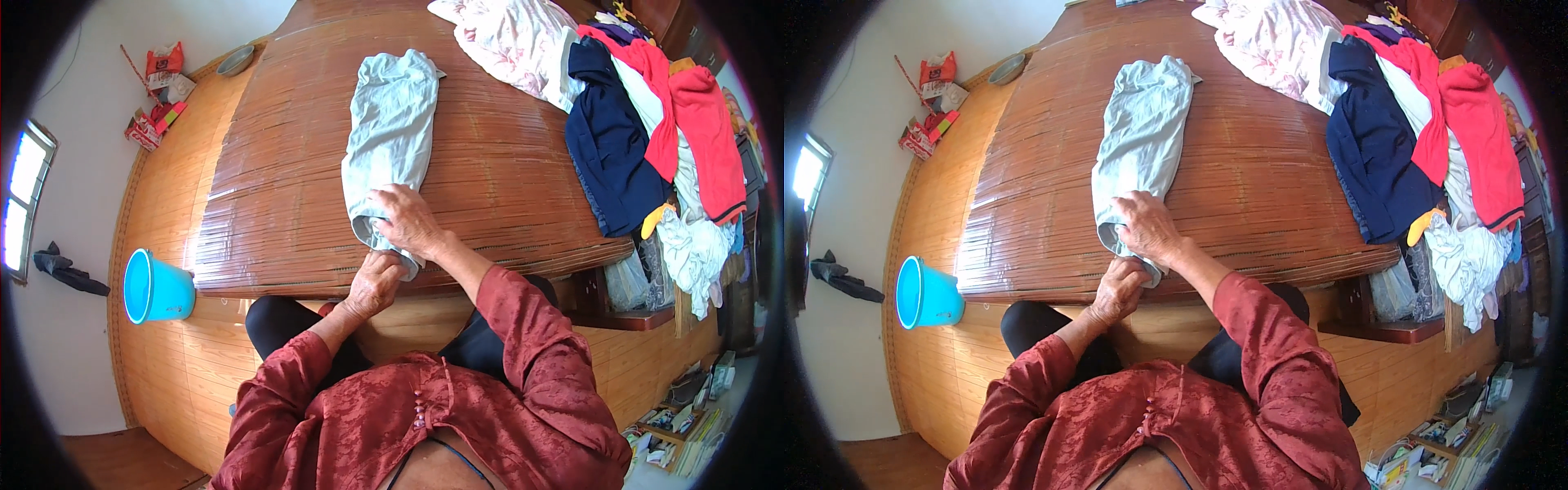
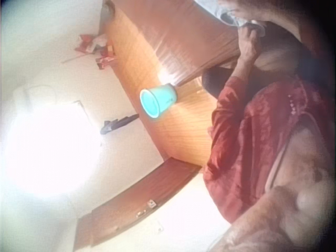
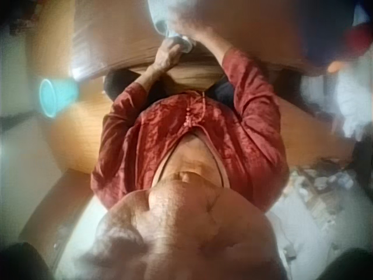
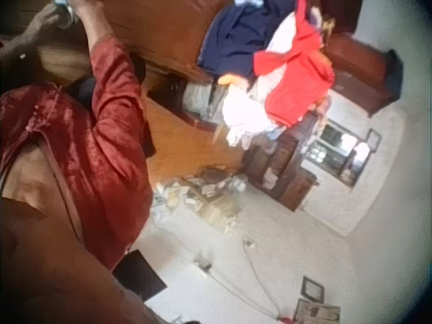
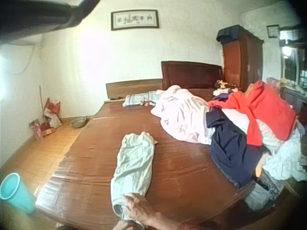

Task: The person folds a navy blue t-shirt and then a grey long-sleeved shirt on a wooden bed surface.

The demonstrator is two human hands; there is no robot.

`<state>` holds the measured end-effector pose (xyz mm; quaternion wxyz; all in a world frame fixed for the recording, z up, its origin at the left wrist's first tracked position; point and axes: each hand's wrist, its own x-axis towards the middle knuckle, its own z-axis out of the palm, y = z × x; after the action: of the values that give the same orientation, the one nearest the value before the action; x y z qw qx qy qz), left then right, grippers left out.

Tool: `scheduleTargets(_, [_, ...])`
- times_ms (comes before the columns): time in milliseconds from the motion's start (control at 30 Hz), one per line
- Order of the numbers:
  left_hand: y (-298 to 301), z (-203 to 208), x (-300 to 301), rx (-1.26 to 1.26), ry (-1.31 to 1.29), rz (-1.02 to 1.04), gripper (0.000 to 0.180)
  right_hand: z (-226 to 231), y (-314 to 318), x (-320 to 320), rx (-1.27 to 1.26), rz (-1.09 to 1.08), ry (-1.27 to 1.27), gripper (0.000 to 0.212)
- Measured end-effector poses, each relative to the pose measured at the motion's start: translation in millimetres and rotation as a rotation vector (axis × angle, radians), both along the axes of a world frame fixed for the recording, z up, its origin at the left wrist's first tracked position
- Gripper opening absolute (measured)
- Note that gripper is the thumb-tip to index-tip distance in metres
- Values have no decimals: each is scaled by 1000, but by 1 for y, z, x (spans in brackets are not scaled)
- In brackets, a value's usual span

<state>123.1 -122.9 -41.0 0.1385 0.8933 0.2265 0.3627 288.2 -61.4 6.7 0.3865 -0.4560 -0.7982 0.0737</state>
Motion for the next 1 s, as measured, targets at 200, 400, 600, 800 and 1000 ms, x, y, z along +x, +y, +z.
scheduleTargets(200, [-6, -13, 0, -29, 5, 30, 21, -32, 31, -39, -93, -149, -352, 32])
scheduleTargets(400, [-3, -9, 5, -112, -137, -38, 31, -15, 60, -18, -131, -220, 3, 23])
scheduleTargets(600, [1, 56, 9, -98, -401, 106, 27, 69, 8, 87, -141, -130, 1182, 23])
scheduleTargets(800, [8, 31, 16, 45, -184, 58, 21, -3, -99, 195, -373, -278, -272, 24])
scheduleTargets(1000, [11, 20, 8, 21, -114, 38, 21, 3, -138, 227, -301, -429, -281, 25])
